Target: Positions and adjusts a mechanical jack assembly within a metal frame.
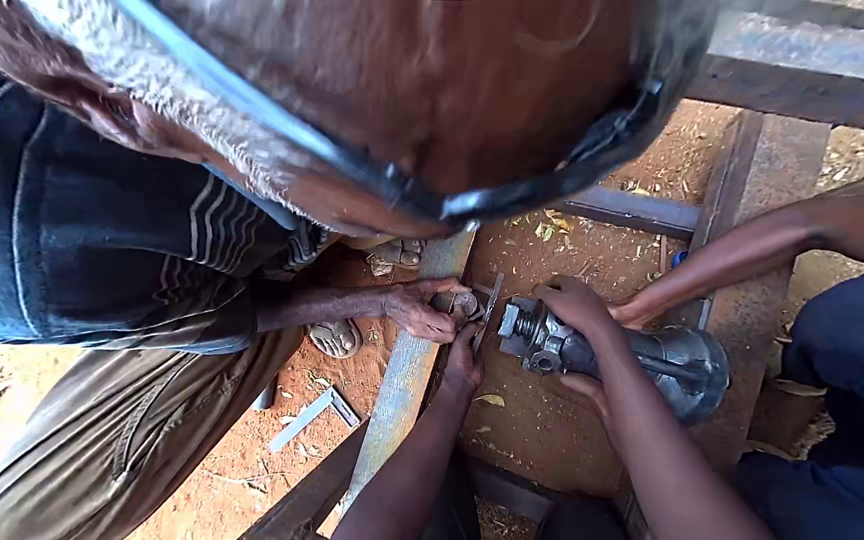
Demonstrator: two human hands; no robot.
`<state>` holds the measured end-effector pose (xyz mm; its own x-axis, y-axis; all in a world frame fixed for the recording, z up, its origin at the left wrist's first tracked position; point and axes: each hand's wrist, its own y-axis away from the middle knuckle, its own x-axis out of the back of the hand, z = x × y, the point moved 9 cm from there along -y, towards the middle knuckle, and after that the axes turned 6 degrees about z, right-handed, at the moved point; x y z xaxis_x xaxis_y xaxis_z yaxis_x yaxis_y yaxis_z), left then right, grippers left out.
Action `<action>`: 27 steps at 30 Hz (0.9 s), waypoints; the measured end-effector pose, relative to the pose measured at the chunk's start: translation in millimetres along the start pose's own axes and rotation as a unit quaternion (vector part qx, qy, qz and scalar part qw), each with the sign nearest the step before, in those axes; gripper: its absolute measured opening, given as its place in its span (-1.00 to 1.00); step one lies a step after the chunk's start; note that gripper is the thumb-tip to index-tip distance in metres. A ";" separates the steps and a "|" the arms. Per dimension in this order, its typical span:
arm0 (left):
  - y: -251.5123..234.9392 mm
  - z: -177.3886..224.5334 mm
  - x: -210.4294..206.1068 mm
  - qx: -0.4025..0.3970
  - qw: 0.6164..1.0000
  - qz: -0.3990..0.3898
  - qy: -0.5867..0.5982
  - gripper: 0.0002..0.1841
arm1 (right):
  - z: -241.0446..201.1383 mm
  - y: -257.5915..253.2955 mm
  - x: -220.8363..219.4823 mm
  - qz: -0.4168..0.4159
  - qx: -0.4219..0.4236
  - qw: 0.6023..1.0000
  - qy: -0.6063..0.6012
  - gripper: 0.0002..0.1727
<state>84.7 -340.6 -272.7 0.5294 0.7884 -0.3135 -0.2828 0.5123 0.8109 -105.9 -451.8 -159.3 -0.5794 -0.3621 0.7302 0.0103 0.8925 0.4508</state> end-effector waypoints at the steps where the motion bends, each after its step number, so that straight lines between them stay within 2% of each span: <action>1: 0.6 0.3 0.3 0.000 1.000 0.001 -0.002 -0.66 | -0.1 -0.7 -5.9 -0.044 -0.035 0.998 -0.019 -0.42; 2: 0.7 0.0 0.6 0.000 1.000 0.003 -0.006 -0.67 | -2.4 0.9 -7.9 -0.064 -0.053 0.996 -0.017 -0.47; 5: -2.2 -2.6 1.5 0.001 1.000 0.002 -0.010 -0.67 | -0.9 -9.4 -11.5 -0.022 -0.023 0.999 0.032 -0.56; 8: -3.4 -2.6 0.7 0.007 1.000 0.004 0.002 -0.65 | -7.2 -3.5 -8.2 0.105 0.062 0.990 0.067 -0.63; 9: -2.4 -2.9 1.0 0.011 1.000 0.006 0.007 -0.65 | -8.4 13.0 -9.3 0.158 0.100 0.981 0.062 -0.63; 11: -0.9 -3.7 0.1 0.015 1.000 0.007 0.015 -0.66 | -6.6 52.9 -19.9 0.238 0.154 0.956 0.073 -0.47; 14: 6.2 -1.4 -1.1 0.008 1.000 -0.007 0.001 -0.69 | 4.8 122.1 -61.3 0.262 0.183 0.942 0.100 -0.36; 16: 17.0 2.7 -1.1 0.001 1.000 -0.013 -0.015 -0.70 | 10.7 166.4 -79.8 0.270 0.213 0.929 0.137 -0.48; 18: 12.4 -0.4 2.0 0.002 1.000 -0.007 0.001 -0.74 | 12.7 185.2 -69.4 0.276 0.225 0.927 0.113 -0.59; 21: 3.1 -3.1 3.4 0.010 1.000 0.006 -0.001 -0.78 | -0.8 146.2 -18.0 0.301 0.198 0.930 0.068 -0.66; 22: 2.6 -3.1 3.2 0.013 1.000 0.009 0.002 -0.77 | -5.0 117.4 -4.1 0.283 0.175 0.941 0.060 -0.62; 24: 0.3 -1.1 -0.5 0.009 1.000 0.005 0.004 -0.73 | -7.3 45.2 9.2 0.184 0.103 0.975 0.062 -0.43; 26: 0.4 -0.4 -2.0 0.007 1.000 0.001 -0.002 -0.72 | 7.0 -19.0 -4.6 0.014 0.008 0.998 0.061 -0.32; 27: 0.3 -0.2 -2.9 0.009 1.000 0.001 -0.004 -0.72 | 16.4 -42.1 -18.6 -0.070 -0.028 0.995 0.070 -0.31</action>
<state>83.0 -342.7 -271.7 0.5356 0.7862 -0.3084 -0.2692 0.5051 0.8200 -109.0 -478.3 -200.3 -0.4598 -0.5183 0.7211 -0.0152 0.8165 0.5772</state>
